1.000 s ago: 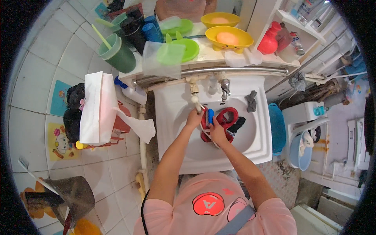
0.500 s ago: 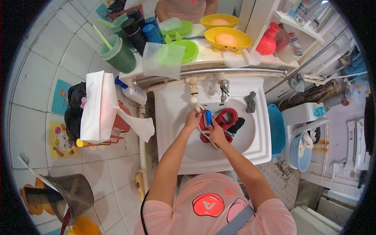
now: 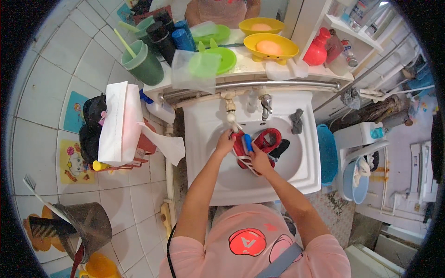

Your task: The person cleans a pair of shoes by hand using a brush and water. They rinse a basin in the sink, place red and white sneakers into it, and scrub the surfaces of the shoes with a blue brush while running water over them.

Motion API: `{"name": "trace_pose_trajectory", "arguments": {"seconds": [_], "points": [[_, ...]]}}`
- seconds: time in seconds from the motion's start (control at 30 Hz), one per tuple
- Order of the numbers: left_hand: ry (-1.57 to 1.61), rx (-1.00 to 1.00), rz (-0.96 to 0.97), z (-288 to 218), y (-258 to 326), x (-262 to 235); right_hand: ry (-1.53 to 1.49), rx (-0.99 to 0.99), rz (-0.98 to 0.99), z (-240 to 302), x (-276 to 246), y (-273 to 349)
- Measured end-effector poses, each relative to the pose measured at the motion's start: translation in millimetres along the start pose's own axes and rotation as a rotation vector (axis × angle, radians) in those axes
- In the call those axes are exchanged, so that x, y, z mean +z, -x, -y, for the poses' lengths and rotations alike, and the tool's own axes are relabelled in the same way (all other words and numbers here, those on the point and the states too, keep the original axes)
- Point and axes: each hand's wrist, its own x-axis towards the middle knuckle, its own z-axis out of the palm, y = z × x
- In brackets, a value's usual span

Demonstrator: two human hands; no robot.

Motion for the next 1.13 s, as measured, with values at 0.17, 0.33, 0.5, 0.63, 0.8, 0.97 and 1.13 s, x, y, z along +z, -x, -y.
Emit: {"name": "trace_pose_trajectory", "arguments": {"seconds": [0.17, 0.33, 0.5, 0.63, 0.8, 0.97, 1.13], "points": [[0.456, -0.16, 0.062, 28, -6, -24, 0.011, -0.084, -0.028, 25, -5, 2], [0.318, -0.121, 0.206, 0, 4, -28, -0.163, 0.1, -0.039, 17, 1, -14], [-0.001, -0.073, 0.036, -12, 4, -19, -0.136, 0.108, -0.066, 14, 6, -15], [-0.027, 0.034, -0.06, 2, 0, -7, -0.098, 0.104, -0.009, 6, 8, -21], [-0.179, -0.042, 0.007, -21, 7, -22, -0.024, -0.026, -0.017, 34, 4, -12], [-0.183, 0.043, -0.024, -34, 7, -18, 0.057, 0.074, -0.074, -4, -2, -19], [-0.166, 0.028, -0.067, -8, -3, -15, 0.014, 0.028, 0.02, 0, 15, -19]]}}
